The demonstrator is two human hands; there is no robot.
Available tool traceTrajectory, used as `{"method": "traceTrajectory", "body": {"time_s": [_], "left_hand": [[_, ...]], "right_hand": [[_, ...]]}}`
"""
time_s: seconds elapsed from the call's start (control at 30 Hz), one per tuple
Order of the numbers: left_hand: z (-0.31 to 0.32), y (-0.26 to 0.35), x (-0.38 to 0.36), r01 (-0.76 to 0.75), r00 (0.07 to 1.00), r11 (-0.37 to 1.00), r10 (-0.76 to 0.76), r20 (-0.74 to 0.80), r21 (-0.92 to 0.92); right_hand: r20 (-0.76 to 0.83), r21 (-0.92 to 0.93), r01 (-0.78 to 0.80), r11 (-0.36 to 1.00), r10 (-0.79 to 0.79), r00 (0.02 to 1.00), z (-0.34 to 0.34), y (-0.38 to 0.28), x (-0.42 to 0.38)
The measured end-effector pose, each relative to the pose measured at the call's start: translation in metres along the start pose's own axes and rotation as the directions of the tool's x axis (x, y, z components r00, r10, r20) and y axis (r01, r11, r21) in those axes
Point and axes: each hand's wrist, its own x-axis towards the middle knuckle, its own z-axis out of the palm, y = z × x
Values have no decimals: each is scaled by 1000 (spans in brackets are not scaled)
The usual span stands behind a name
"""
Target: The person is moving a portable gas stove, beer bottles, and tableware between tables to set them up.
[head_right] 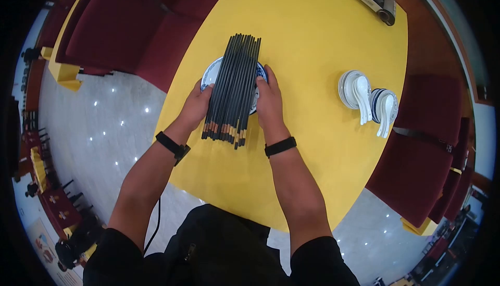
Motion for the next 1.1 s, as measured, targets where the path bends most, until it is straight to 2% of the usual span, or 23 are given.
{"method": "traceTrajectory", "body": {"time_s": [0.1, 0.17, 0.27, 0.33, 0.4, 0.53, 0.63, 0.73, 0.8, 0.83, 0.87, 0.9, 0.97, 1.0, 1.03, 1.07, 1.1], "left_hand": [[-14, -22, -41, -45, 997, 999, 46, -67, 19], [-25, -34, -68, -149, 978, 984, 162, -133, 102], [-38, -47, -117, -186, 955, 980, 198, -222, 74], [-51, -55, -156, -214, 936, 975, 223, -273, 66], [-67, -63, -193, -161, 936, 952, 231, -267, 260], [-91, -93, -270, -192, 887, 969, 240, -394, 157], [-110, -122, -328, -267, 804, 950, 312, -506, 161], [-129, -162, -388, -278, 710, 955, 275, -648, 101], [-139, -181, -434, -181, 681, 973, 228, -696, 141], [-142, -191, -455, -175, 627, 975, 219, -748, 138], [-135, -201, -465, -121, 557, 978, 207, -804, 168], [-136, -213, -492, -52, 472, 982, 185, -862, 182], [-147, -246, -552, -68, 362, 991, 130, -923, 114], [-145, -234, -593, -43, 296, 999, 38, -954, 27], [-153, -242, -627, -68, 366, 996, -26, -930, -55], [-157, -249, -655, -88, 325, 991, -64, -944, -98], [-94, -204, -564, -65, 264, 993, -83, -961, -103]], "right_hand": [[50, -4, -16, 1000, 16, 999, 9, 14, -34], [90, -24, -16, 1000, 18, 996, 17, 23, -54], [191, -40, 6, 999, 1, 982, 28, 36, -90], [255, -21, -40, 999, 44, 966, 41, 39, -120], [314, -42, -39, 998, 51, 948, 53, 47, -148], [424, -96, -72, 993, 107, 899, 79, 66, -210], [522, -142, -81, 987, 144, 841, 99, 88, -256], [593, -183, -142, 973, 225, 773, 125, 108, -312], [645, -248, -151, 957, 279, 711, 138, 124, -350], [665, -278, -154, 948, 305, 682, 149, 133, -367], [715, -295, -126, 947, 307, 628, 149, 148, -368], [739, -311, -167, 936, 348, 577, 151, 161, -386], [761, -402, -173, 899, 433, 484, 175, 178, -455], [774, -443, -130, 887, 452, 444, 187, 188, -481], [794, -477, -92, 874, 474, 382, 198, 203, -505], [794, -499, -142, 855, 516, 322, 208, 212, -533], [785, -529, -185, 828, 560, 263, 179, 158, -435]]}}
